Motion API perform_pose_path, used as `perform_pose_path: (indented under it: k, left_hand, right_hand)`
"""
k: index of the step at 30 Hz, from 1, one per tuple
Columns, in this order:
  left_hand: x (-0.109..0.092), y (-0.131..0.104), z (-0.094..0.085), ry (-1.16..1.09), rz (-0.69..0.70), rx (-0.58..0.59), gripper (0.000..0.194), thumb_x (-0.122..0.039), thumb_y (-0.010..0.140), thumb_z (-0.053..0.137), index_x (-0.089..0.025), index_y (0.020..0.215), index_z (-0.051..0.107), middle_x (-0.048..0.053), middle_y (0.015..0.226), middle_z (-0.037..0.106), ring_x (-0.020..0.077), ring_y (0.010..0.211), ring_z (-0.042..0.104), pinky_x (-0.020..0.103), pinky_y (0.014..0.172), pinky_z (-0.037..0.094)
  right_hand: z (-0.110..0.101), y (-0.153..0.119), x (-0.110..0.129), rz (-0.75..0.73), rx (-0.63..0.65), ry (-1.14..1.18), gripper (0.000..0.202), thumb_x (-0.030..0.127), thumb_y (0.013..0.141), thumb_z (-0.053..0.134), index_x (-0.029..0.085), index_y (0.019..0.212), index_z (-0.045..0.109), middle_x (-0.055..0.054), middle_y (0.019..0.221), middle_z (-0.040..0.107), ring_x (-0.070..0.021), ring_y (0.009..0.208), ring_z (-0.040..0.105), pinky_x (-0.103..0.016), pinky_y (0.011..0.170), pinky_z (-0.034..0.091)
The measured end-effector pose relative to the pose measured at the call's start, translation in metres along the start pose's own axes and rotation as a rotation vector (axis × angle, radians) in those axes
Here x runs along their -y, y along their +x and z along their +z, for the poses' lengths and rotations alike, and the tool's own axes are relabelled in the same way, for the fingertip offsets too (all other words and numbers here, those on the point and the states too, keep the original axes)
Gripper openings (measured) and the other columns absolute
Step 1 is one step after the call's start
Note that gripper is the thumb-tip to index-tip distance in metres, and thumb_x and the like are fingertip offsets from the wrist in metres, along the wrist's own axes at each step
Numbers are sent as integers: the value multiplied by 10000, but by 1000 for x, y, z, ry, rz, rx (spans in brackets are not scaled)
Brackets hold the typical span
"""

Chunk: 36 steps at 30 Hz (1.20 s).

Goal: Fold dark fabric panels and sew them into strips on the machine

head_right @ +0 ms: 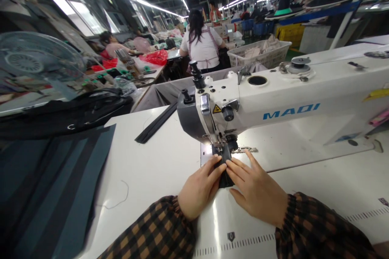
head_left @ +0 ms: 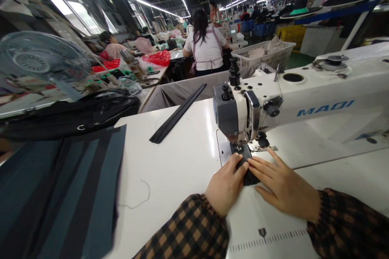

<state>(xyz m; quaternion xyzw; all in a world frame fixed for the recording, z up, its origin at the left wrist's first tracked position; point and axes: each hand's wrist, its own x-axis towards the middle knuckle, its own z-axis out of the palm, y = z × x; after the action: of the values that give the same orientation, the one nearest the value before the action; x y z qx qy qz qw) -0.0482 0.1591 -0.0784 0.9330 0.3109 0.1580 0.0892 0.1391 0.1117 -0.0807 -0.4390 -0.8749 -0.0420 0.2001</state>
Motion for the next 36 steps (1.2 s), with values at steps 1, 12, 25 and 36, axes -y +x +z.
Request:
perform_pose_path:
  k: [1,12,25,36]
  left_hand:
    - [0,-1,-2,-10,18,4,302,-191,834,422,-195,1135,442,109,1235,445,215,1163,438,368,931,438]
    - [-7,-13,1,-57,62,-55,332,-121,767,410,-133,1084,510,96,1234,504,198,1190,411,363,985,392]
    - [-9,-14,6,15,116,-178,186,-136,795,437,-146,923,571,70,1095,610,180,1062,537,351,947,436]
    - [-13,-12,-1,134,140,-41,205,-139,808,410,-119,961,546,121,1179,538,223,1155,447,388,991,385]
  right_hand:
    - [-1,-2,1,-3,-25,5,324,226,842,415,137,1137,514,-86,1137,560,-216,1098,462,-568,1022,187]
    - [12,-7,10,37,-106,88,242,40,797,417,135,917,604,-55,794,570,-164,784,509,-328,721,451]
    - [12,-11,6,46,-132,160,216,47,792,428,140,896,592,-56,842,565,-172,825,499,-332,742,439]
    - [11,-6,6,-9,-87,128,211,119,864,391,132,891,600,-36,720,520,-148,712,449,-312,662,394]
